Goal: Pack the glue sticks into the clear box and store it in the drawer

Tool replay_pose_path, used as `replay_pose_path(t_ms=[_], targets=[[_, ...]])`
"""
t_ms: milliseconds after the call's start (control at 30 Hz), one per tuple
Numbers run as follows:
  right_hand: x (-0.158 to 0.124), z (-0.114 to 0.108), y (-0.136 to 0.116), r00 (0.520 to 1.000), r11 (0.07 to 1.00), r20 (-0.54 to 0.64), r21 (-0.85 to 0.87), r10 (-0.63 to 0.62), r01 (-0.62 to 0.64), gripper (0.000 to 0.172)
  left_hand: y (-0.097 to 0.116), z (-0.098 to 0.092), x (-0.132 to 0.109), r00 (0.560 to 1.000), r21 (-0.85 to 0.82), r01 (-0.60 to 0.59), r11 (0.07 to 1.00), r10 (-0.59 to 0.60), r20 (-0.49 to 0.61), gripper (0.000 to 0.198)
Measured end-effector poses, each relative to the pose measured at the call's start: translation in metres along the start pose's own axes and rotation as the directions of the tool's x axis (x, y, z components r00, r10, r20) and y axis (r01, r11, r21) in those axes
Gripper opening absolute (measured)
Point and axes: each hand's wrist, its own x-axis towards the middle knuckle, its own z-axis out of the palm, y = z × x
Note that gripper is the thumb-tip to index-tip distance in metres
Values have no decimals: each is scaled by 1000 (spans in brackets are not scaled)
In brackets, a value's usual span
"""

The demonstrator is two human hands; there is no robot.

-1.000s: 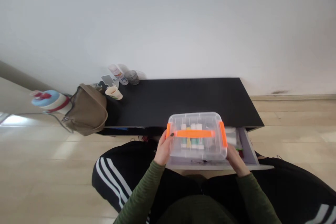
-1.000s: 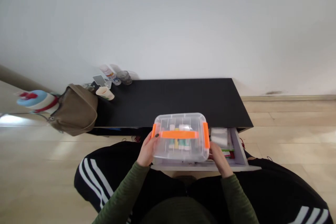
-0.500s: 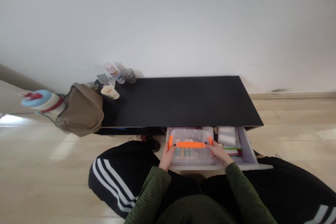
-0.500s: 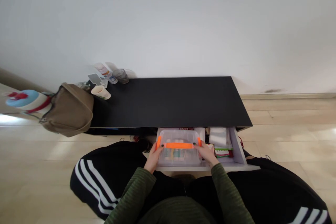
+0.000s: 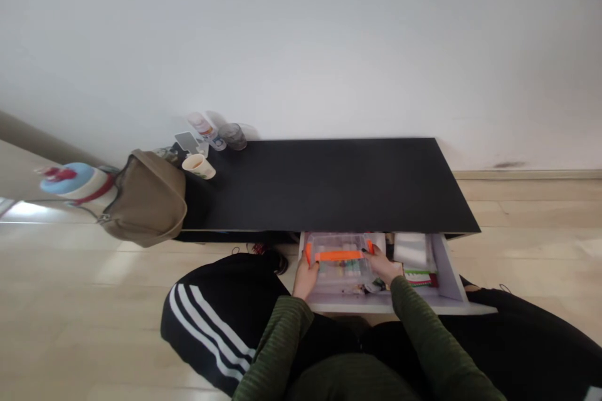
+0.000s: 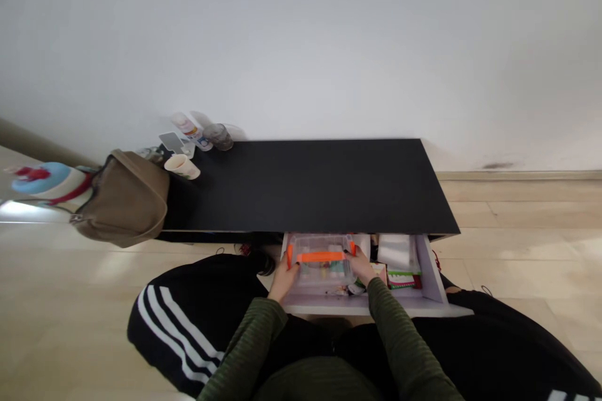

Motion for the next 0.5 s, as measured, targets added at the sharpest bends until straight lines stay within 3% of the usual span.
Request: replay_pose_path(t_ms=[100, 233, 333, 400, 467, 500], targets=[[-5, -3, 1, 997, 994, -53, -102, -52, 46, 24, 6, -1, -5, 1000, 5, -4, 1000, 4, -23, 58], [-22, -10, -2, 990, 978, -88, -190, -108, 90, 25, 17, -6, -28, 997, 129, -78, 989, 79, -1, 52], [-46, -17, -4, 967, 947, -73, -234, -243, 221, 31, 29, -8, -60, 981, 159, -135, 978, 110, 160, 37], [-68, -21, -1, 952, 918, 4, -265, -306, 296, 28, 34, -6, -83, 933, 182, -58, 982, -11, 359, 30], [-92, -23, 4, 964, 915, 135, -307, -231, 262, 21, 36, 0, -101, 846, 245, 23, 969, -150, 512, 35], [-103, -24, 8, 965, 910, 207, -348, -159, 225, 21, 35, 3, -107, 819, 300, 5, 954, -176, 546, 35]])
